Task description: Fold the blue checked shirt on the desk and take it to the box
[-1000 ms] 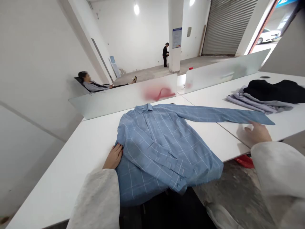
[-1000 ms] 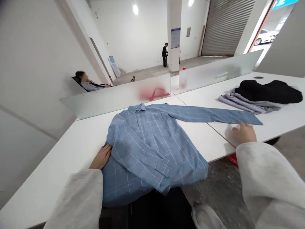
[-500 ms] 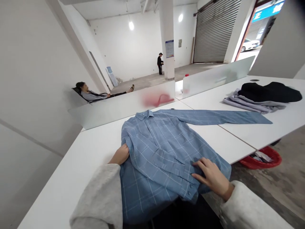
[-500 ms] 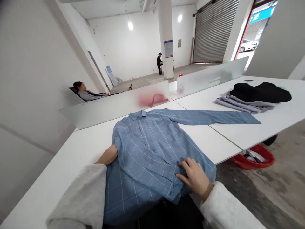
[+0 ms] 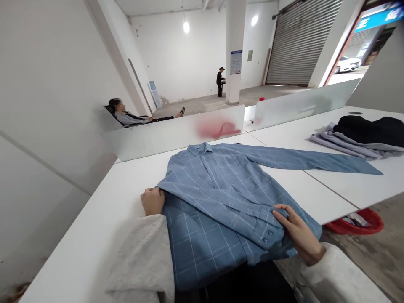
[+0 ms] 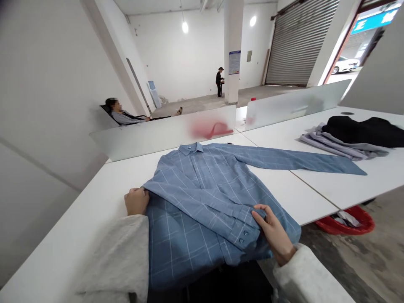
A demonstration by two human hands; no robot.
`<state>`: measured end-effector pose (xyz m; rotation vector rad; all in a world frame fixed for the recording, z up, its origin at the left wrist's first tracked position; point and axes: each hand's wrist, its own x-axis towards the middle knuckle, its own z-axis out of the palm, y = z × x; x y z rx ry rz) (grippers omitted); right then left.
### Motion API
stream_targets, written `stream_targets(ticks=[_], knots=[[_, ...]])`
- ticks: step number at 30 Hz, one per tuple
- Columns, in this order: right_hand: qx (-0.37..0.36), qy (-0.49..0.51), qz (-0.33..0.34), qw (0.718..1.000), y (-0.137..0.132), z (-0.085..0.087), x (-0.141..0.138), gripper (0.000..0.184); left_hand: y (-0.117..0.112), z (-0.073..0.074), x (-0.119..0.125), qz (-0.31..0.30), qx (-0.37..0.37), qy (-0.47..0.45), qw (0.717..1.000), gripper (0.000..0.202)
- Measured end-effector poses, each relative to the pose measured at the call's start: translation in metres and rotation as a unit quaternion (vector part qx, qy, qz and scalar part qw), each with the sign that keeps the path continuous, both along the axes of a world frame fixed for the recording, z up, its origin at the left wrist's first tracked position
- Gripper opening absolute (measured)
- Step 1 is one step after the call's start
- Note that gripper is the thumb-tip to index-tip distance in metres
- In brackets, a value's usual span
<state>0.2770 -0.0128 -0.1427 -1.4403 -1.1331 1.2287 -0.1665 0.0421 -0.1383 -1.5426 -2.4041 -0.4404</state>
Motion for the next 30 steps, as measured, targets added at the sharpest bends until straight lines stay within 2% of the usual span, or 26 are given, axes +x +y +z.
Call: stream_targets(ticks=[4, 6, 9, 11, 14, 18, 21, 25, 28, 30], knots=[[0.069, -0.138, 0.069, 0.986, -0.004, -0.015, 0.009, 0.047, -0.011, 0.015, -0.006, 0.043, 0.03, -0.018, 0.998, 0.03], [0.109, -0.181, 0.083, 0.974, -0.005, -0.019, 0.011, 0.043, -0.016, 0.024, -0.008, 0.055, 0.04, -0.027, 0.997, 0.033], [0.123, -0.218, 0.094, 0.964, -0.004, -0.02, 0.01, 0.037, -0.015, 0.037, -0.005, 0.033, 0.035, -0.032, 0.998, 0.033], [0.129, -0.225, 0.108, 0.96, -0.003, -0.02, 0.008, 0.032, -0.003, 0.045, 0.001, 0.001, 0.007, -0.027, 1.0, 0.029], [0.139, -0.221, 0.123, 0.957, -0.001, -0.019, 0.007, 0.027, 0.031, 0.051, 0.012, -0.034, -0.052, -0.012, 0.998, 0.03], [0.133, -0.208, 0.136, 0.959, -0.002, -0.018, 0.006, 0.03, 0.083, 0.046, 0.018, -0.013, -0.109, -0.019, 0.994, 0.042], [0.121, -0.187, 0.149, 0.963, -0.004, -0.017, 0.007, 0.034, 0.106, 0.036, 0.017, 0.012, -0.128, -0.039, 0.991, 0.047], [0.089, -0.156, 0.15, 0.972, -0.007, -0.018, 0.012, 0.036, 0.116, 0.022, 0.005, 0.012, -0.102, -0.063, 0.993, 0.027], [0.089, -0.133, 0.134, 0.978, -0.008, -0.02, 0.014, 0.033, 0.117, 0.014, -0.013, 0.032, -0.063, -0.092, 0.993, 0.025], [0.041, -0.099, 0.137, 0.985, -0.007, -0.02, 0.01, 0.037, 0.114, 0.008, -0.023, 0.052, -0.033, -0.104, 0.993, 0.027]])
